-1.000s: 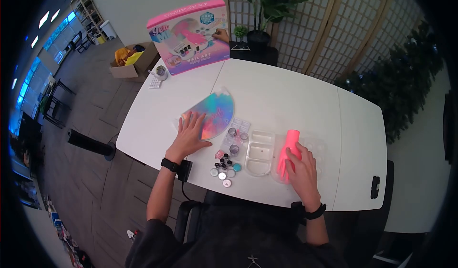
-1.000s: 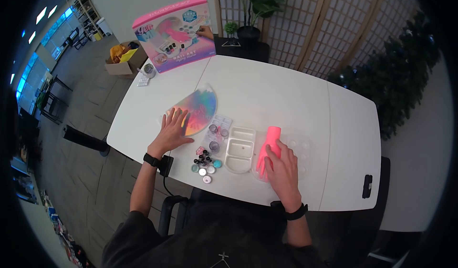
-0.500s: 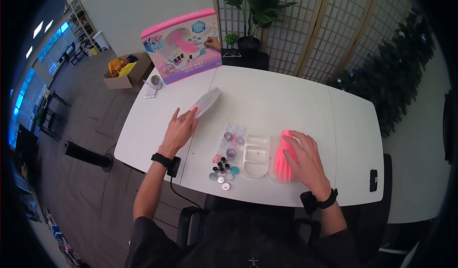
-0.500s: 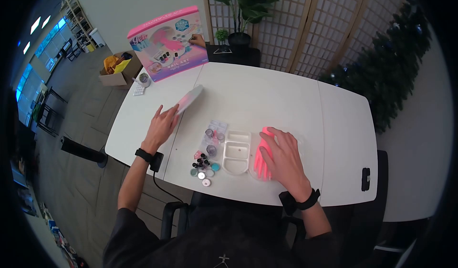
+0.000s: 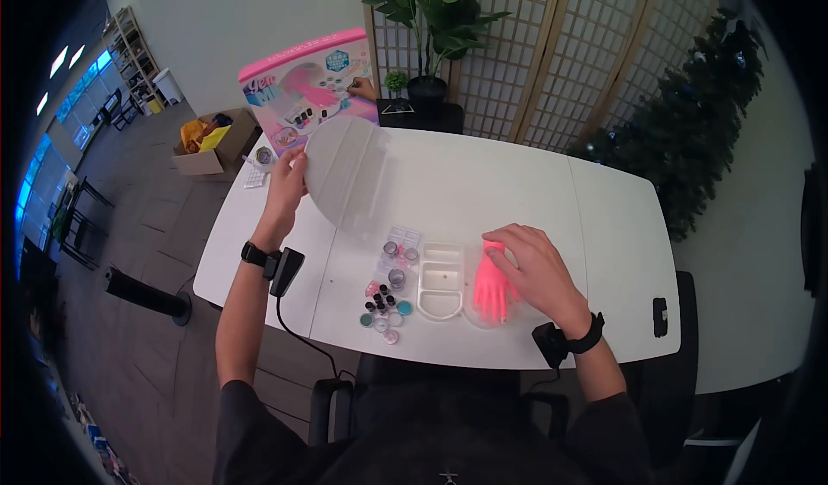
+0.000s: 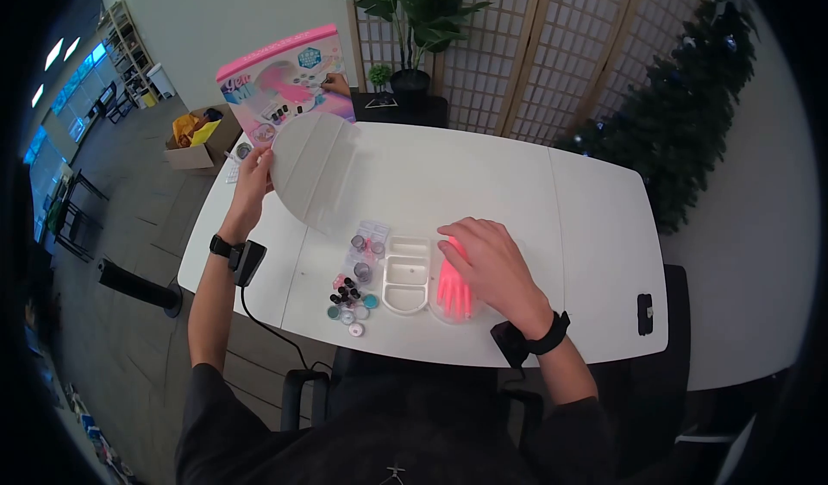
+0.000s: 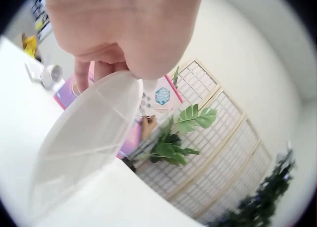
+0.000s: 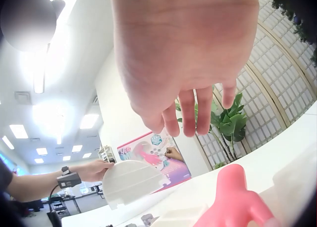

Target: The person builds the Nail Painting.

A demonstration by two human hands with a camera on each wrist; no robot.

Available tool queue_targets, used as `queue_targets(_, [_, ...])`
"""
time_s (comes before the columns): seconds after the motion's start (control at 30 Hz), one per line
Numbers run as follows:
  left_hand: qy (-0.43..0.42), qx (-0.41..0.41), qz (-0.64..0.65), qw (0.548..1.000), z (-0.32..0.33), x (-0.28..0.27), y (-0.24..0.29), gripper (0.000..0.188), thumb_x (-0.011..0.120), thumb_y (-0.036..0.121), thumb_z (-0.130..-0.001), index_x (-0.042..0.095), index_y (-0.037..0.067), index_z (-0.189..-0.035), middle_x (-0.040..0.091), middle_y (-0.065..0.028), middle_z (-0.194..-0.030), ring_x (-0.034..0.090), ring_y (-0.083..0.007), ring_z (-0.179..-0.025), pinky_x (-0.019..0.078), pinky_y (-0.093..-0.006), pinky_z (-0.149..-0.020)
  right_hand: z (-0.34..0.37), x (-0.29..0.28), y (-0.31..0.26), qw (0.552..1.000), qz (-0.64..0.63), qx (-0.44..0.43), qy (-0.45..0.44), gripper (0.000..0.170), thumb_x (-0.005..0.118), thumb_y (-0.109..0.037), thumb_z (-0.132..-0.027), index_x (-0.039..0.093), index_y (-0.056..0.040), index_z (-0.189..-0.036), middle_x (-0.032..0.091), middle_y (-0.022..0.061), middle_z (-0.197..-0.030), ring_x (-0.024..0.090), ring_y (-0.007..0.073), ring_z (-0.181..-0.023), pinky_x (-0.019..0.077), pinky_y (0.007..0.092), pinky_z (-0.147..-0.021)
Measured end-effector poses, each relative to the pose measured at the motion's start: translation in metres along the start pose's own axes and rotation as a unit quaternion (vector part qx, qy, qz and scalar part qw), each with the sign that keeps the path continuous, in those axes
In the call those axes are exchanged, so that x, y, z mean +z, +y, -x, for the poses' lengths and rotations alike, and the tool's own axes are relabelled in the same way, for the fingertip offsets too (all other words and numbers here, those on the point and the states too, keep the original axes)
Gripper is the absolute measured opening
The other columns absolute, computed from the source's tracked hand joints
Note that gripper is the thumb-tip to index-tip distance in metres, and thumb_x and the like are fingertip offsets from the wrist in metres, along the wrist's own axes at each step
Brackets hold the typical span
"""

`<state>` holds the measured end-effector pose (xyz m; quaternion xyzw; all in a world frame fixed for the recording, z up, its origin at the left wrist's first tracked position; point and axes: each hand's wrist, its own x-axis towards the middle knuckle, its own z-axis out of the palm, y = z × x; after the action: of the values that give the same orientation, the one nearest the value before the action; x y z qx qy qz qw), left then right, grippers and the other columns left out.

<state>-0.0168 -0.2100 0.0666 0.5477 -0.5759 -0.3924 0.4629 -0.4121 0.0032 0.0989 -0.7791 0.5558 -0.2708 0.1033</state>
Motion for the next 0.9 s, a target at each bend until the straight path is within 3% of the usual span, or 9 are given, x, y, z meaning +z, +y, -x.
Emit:
queue_targets(0.03, [-0.009,-0.033,0.093,0.995,0.013,0.015,0.020,0.049,0.050,0.026,-0.116,0.047,0.005,-0.161,0.071,-0.0127,-0.128,0.071,-0.0194,-0.108,0.0550,-0.0380,-0.098,-0.005,0.002,-0.005,1.000,0.001,0.000,0.000,0.029,0.069,-0.021,-0.104,0.073,-0.0016,-0.125,0.075,0.0136,-0.116,0.068,0.0332,-0.112,0.0479,0.0425,-0.109])
queue_targets(0.17, [-0.075,-0.046,0.165,0.982,0.044,0.061,0.068,0.059,0.049,0.019,-0.114,0.033,0.014,-0.170,0.069,-0.0081,-0.126,0.069,-0.0167,-0.109,0.0556,-0.0378,-0.097,-0.019,0.014,-0.033,0.993,0.039,-0.093,0.057,0.027,0.072,-0.023,-0.103,0.074,-0.0029,-0.121,0.073,0.0125,-0.118,0.068,0.0303,-0.112,0.0503,0.0423,-0.105])
queue_targets(0.23, [-0.111,-0.043,0.176,0.977,0.056,0.081,0.081,0.056,0.049,0.018,-0.113,0.036,0.013,-0.168,0.070,-0.0081,-0.122,0.070,-0.0164,-0.107,0.0567,-0.0379,-0.095,-0.020,0.015,-0.038,0.983,0.068,-0.135,0.104,0.026,0.073,-0.023,-0.102,0.074,-0.0031,-0.119,0.073,0.0123,-0.119,0.068,0.0294,-0.112,0.0512,0.0424,-0.103])
queue_targets(0.47, [-0.161,0.027,0.172,0.972,0.078,0.118,0.104,0.044,0.053,0.010,-0.109,0.048,0.006,-0.152,0.073,-0.0078,-0.114,0.074,-0.0159,-0.104,0.0557,-0.0371,-0.106,-0.007,0.012,-0.018,0.968,0.200,-0.084,0.129,0.035,0.077,-0.008,-0.090,0.070,-0.0008,-0.123,0.072,0.0141,-0.124,0.069,0.0300,-0.114,0.0561,0.0411,-0.096])
queue_targets(0.63, [-0.209,0.064,0.042,0.975,0.084,0.133,0.109,0.041,0.055,0.012,-0.111,0.044,0.005,-0.149,0.075,-0.0103,-0.113,0.072,-0.0169,-0.112,0.0557,-0.0372,-0.104,-0.007,0.002,-0.007,0.958,0.213,-0.076,0.177,0.030,0.073,0.000,-0.089,0.070,0.0015,-0.119,0.073,0.0141,-0.121,0.071,0.0309,-0.110,0.0596,0.0403,-0.090])
queue_targets(0.73, [-0.197,0.121,0.050,0.972,0.094,0.144,0.120,0.046,0.057,0.017,-0.113,0.038,0.004,-0.153,0.073,-0.0142,-0.118,0.070,-0.0193,-0.113,0.0548,-0.0372,-0.103,-0.012,-0.012,0.008,0.959,0.159,-0.056,0.230,0.024,0.071,-0.001,-0.094,0.070,0.0028,-0.118,0.076,0.0157,-0.110,0.073,0.0342,-0.102,0.0591,0.0408,-0.083])
queue_targets(0.8, [-0.173,0.148,0.036,0.973,0.094,0.147,0.113,0.049,0.057,0.019,-0.113,0.036,0.003,-0.154,0.070,-0.0159,-0.126,0.069,-0.0212,-0.115,0.0543,-0.0383,-0.104,-0.014,-0.029,0.022,0.978,0.018,0.138,0.158,0.021,0.068,-0.006,-0.102,0.068,0.0027,-0.121,0.075,0.0142,-0.095,0.074,0.0250,-0.091,0.0560,0.0381,-0.075])
queue_targets(0.83, [-0.150,0.178,0.024,0.972,0.091,0.149,0.108,0.051,0.058,0.020,-0.114,0.033,0.002,-0.155,0.067,-0.0175,-0.133,0.068,-0.0230,-0.116,0.0538,-0.0394,-0.104,-0.014,-0.034,0.032,0.978,0.018,0.138,0.158,0.021,0.068,-0.006,-0.102,0.068,0.0027,-0.121,0.075,0.0142,-0.095,0.074,0.0250,-0.091,0.0560,0.0381,-0.075])
queue_targets(0.9, [-0.128,0.193,-0.015,0.973,0.072,0.145,0.085,0.055,0.060,0.016,-0.112,0.033,0.001,-0.158,0.060,-0.0189,-0.145,0.067,-0.0265,-0.121,0.0528,-0.0429,-0.106,-0.011,-0.038,0.062,0.959,-0.157,0.165,0.167,0.021,0.065,-0.013,-0.109,0.068,0.0013,-0.123,0.073,0.0098,-0.092,0.068,0.0128,-0.086,0.0521,0.0360,-0.073])
